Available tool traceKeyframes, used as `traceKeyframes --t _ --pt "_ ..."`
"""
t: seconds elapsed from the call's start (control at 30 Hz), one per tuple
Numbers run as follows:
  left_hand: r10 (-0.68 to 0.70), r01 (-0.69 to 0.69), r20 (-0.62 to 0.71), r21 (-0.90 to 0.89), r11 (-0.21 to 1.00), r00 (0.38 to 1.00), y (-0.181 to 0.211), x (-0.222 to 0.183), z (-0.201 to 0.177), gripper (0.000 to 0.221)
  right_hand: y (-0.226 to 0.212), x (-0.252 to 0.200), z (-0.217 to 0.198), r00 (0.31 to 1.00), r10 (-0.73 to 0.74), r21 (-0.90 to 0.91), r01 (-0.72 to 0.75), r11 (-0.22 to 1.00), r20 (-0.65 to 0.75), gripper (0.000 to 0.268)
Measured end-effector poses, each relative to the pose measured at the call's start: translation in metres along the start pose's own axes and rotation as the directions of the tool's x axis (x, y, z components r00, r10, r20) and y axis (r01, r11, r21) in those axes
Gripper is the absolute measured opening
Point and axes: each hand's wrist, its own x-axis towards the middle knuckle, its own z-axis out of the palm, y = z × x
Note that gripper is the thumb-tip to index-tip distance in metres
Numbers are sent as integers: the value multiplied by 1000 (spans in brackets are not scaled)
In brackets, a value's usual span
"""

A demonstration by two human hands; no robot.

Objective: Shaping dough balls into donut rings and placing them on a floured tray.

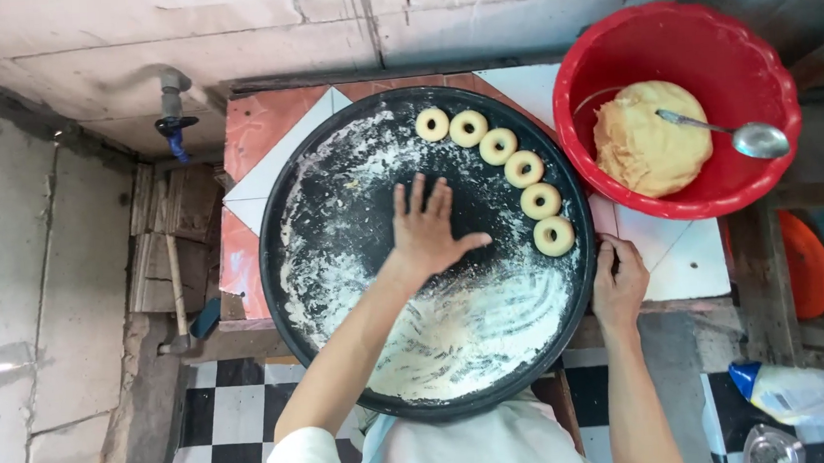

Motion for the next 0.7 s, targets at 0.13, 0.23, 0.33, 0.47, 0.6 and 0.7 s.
traceKeyframes --t 0.13,0.23,0.33,0.47,0.6,0.7 --pt "-142 160 178 -90 983 974 -38 -15 -33 114 6 2 0 1000 -25 5 25 1000 4 21" --pt "-188 168 -269 -96 981 945 -93 -17 33 103 12 0 1 999 -32 4 32 999 1 21" --pt "-187 166 -463 -87 982 867 -117 -37 36 102 13 1 2 999 -35 1 35 999 -12 21" --pt "28 -31 -78 -32 999 997 -101 -58 23 108 14 0 3 999 -40 -24 39 999 -11 21" --pt "10 -11 -38 -35 999 999 -110 -48 22 111 14 2 5 999 -43 3 43 999 -19 22" --pt "-155 161 -95 58 985 983 -126 -37 22 105 9 1 3 998 -59 -8 59 998 -20 22"
